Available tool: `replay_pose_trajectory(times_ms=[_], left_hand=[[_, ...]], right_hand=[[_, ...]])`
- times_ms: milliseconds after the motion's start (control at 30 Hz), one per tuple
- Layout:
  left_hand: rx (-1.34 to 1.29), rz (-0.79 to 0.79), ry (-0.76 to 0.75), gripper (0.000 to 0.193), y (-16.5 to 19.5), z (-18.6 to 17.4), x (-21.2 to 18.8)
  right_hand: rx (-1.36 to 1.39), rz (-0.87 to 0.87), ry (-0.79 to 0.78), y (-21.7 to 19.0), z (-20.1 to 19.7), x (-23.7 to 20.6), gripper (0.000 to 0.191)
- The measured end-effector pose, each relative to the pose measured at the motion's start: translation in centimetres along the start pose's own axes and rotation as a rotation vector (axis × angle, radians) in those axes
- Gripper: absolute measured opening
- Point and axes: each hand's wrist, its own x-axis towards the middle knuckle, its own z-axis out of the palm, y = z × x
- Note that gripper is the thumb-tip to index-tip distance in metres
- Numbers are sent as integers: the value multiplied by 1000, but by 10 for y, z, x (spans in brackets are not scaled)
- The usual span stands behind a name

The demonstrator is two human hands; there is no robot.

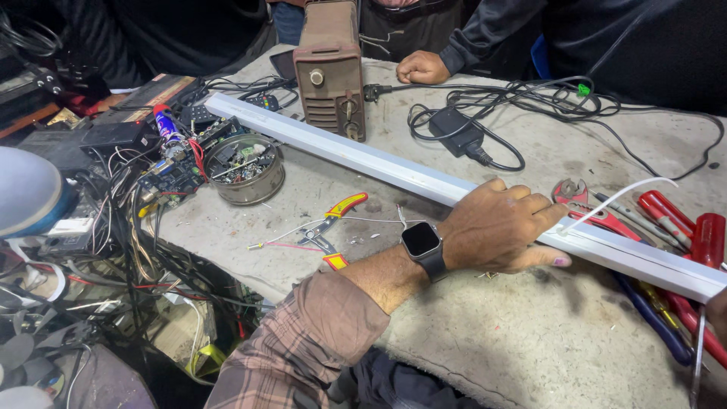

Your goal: The person strips and twists wires, wraps them with electrical tape, and inserts them into a long white LED light fixture. They use pliers to cut and strip wire ends, then secure the connections with tape before tucking the wires into the fixture.

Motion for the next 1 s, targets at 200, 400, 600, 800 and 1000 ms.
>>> replay_pose_trajectory(times_ms=[200, 400, 600, 800, 1000], left_hand=[[-9, -27, -8, 56, 1, 6, -2], [-11, -20, 12, 57, 0, 7, -5], [28, -65, -60, 62, 2, 7, -2], [-2, -69, -10, 59, 3, 10, -4], [-21, -51, 1, 57, 1, 6, -6]], right_hand=[[117, 123, 84, 23, -20, 7, 48], [113, 542, -174, 0, -2, 31, 46], [-528, 734, -810, -32, 49, 46, 48], [-642, 990, -699, -52, 63, 58, 47], [-238, 359, -582, -11, 27, 27, 56]])
